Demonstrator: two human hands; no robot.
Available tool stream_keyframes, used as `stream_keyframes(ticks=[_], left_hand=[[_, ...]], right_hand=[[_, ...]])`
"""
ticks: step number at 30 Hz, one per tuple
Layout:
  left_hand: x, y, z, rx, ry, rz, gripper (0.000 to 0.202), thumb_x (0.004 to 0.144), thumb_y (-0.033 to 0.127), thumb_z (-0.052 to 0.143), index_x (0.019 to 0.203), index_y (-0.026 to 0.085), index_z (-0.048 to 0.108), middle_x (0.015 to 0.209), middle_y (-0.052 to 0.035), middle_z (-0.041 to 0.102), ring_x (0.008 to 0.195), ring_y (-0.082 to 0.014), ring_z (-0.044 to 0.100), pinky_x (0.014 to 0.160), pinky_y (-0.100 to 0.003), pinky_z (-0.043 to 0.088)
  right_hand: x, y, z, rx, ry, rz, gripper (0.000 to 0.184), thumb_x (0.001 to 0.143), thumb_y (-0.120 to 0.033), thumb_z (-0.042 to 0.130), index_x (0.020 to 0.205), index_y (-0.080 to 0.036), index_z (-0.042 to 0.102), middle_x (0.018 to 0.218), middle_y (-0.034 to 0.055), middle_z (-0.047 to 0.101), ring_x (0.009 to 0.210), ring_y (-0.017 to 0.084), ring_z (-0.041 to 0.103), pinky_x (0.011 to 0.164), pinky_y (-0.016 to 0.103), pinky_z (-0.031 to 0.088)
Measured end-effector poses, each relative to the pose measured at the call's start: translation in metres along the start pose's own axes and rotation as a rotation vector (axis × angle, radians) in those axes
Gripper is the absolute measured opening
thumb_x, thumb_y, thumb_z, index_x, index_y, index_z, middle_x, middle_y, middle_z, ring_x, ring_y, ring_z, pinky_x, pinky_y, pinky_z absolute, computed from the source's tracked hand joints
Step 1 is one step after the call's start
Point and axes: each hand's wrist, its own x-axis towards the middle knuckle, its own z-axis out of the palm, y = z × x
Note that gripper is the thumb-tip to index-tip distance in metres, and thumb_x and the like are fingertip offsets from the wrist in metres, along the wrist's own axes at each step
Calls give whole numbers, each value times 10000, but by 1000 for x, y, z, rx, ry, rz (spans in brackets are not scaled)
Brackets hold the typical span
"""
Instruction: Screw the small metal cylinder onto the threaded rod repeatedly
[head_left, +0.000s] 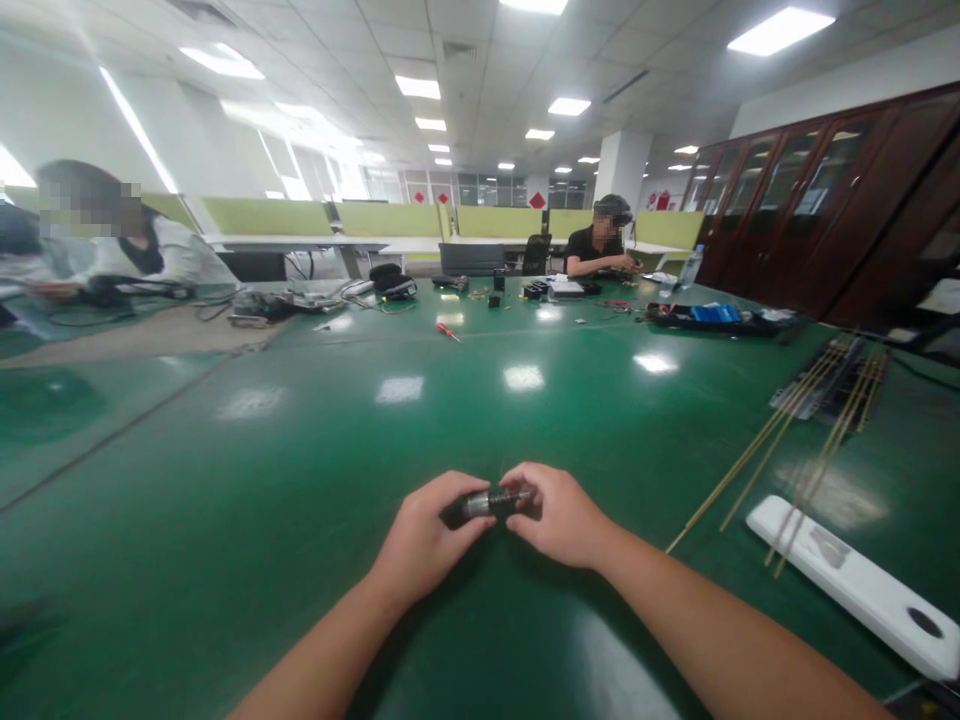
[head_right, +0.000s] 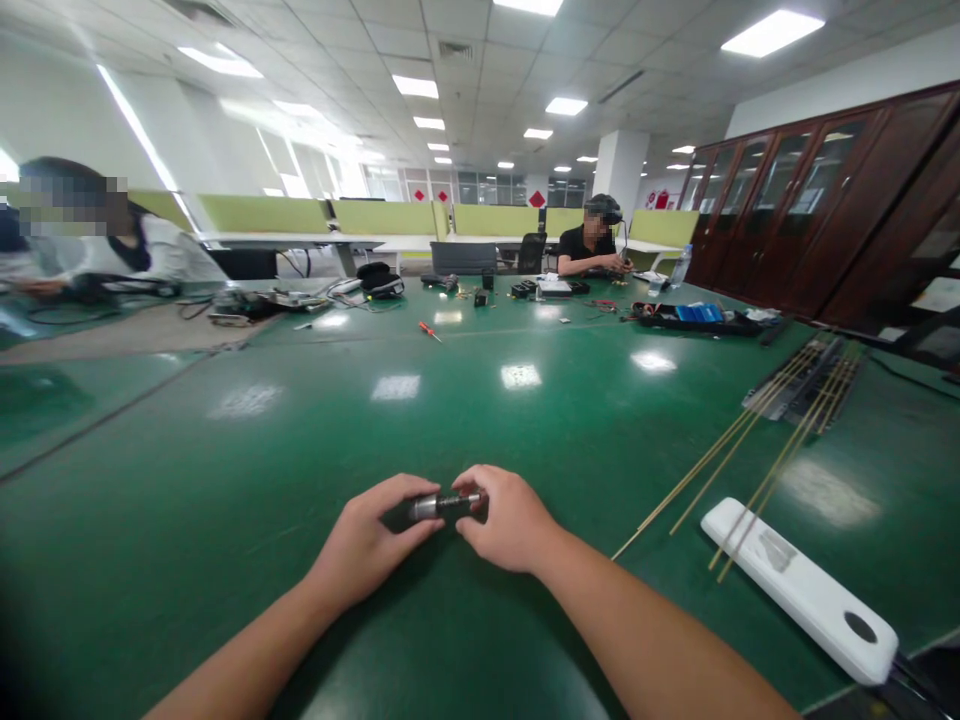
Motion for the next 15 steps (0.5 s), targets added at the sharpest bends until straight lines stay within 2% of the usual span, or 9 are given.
stream_keyframes(ticks=[6, 15], left_hand=[[0, 4, 0, -45, 9, 46, 211, 829, 237, 719, 1039, 246, 697, 994, -20, 704, 911, -170, 659, 823, -277, 515], [-1, 5, 1, -43, 5, 47, 226, 818, 244, 744, 1040, 247, 702, 1003, -10, 707, 919, -159, 661, 835, -261, 515]], right_hand=[[0, -4, 0, 46, 45, -12, 273, 735, -160, 684, 1002, -212, 680, 874, 2, 692, 758, 143, 627, 694, 247, 489], [1, -9, -2, -3, 21, -34, 130, 781, -217, 694, 899, -207, 749, 846, 11, 722, 771, 149, 647, 703, 251, 471]])
